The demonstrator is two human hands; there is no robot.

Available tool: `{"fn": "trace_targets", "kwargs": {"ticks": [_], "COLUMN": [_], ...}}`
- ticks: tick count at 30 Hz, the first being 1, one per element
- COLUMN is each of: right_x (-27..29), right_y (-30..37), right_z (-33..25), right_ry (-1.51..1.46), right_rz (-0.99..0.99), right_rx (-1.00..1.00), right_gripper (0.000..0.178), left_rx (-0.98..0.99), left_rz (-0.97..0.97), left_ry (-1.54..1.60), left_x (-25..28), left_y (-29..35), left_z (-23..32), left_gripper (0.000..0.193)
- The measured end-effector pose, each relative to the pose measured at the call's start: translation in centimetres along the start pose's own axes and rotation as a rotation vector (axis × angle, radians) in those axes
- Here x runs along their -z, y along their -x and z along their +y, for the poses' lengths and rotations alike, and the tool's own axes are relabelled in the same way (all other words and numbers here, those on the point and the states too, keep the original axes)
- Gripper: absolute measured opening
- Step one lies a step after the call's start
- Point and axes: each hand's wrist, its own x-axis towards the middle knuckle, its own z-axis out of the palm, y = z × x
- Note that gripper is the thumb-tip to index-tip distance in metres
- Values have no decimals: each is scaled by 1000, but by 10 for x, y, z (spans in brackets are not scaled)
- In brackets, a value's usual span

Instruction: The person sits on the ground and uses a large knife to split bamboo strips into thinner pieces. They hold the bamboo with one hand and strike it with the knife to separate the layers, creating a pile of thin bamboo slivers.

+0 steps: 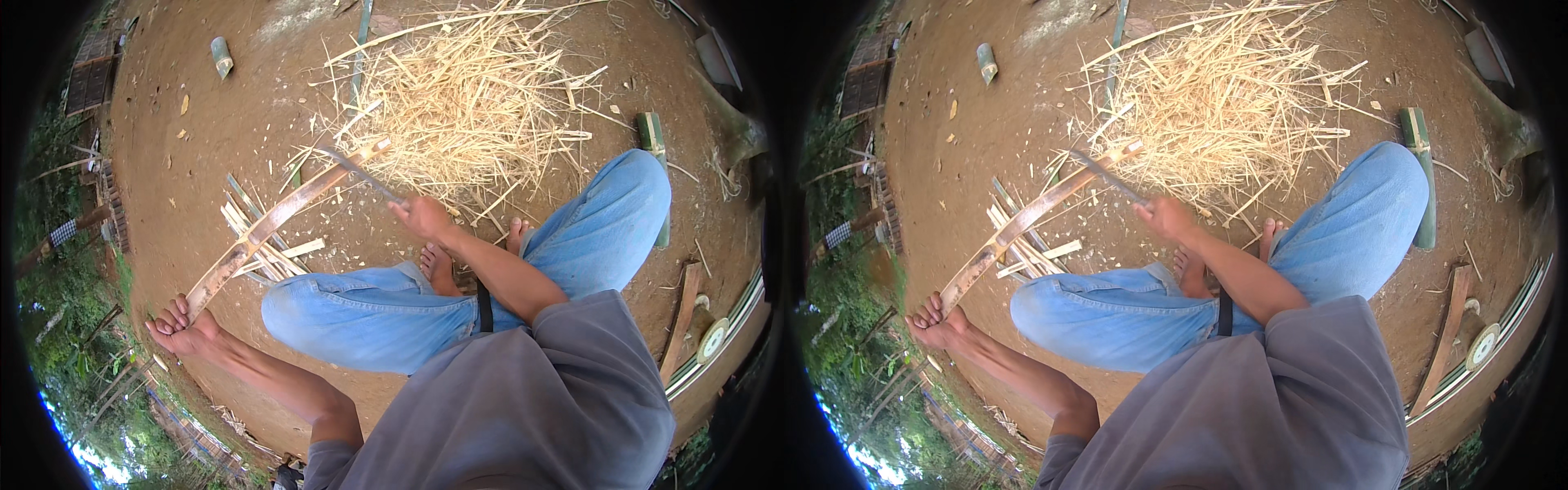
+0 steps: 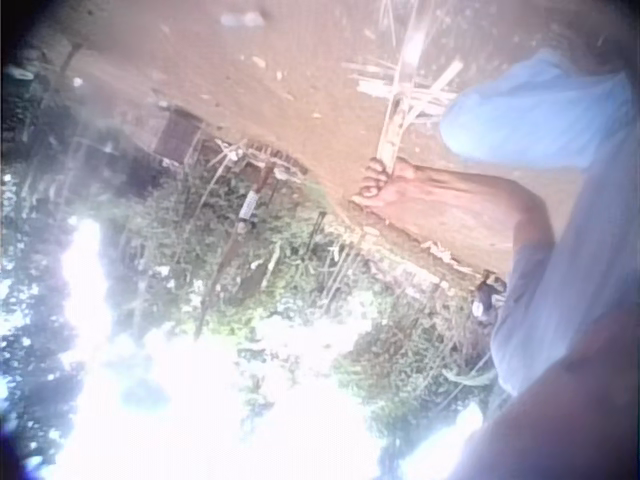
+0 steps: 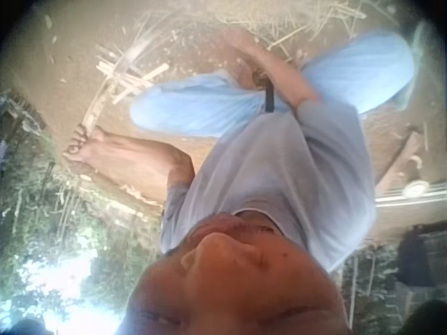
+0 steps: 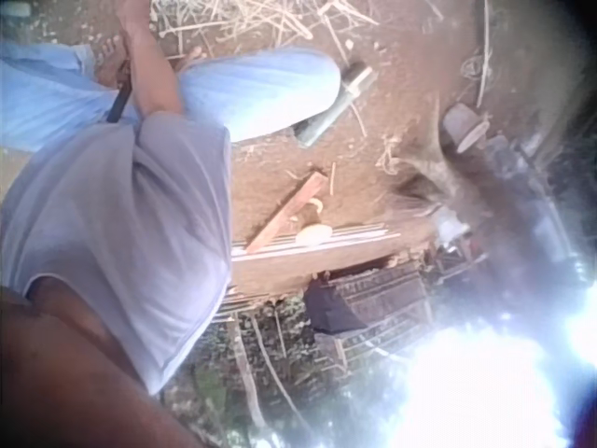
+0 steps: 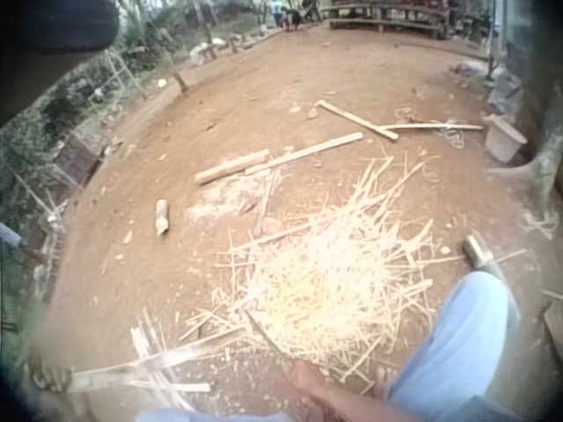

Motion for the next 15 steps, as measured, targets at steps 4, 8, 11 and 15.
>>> {"fn": "trace_targets", "kwargs": {"ticks": [4,8,11,15], "right_x": [42,32,35,35], "right_y": [-10,9,0,-10], "right_z": [40,-33,-14,37], "right_ry": [-61,-24,-41,-171], "right_rz": [-156,-142,-177,-159], "right_rx": [-235,9,-1,-208], "right_gripper": [57,57,58,58], "left_rx": [42,113,126,164], "left_rz": [-217,-463,-541,-572], "left_ry": [88,198,257,326], "left_x": [20,23,20,17], "left_y": [0,-7,-4,1], "left_z": [-8,-4,-15,-21], "left_gripper": [47,49,50,51]}}
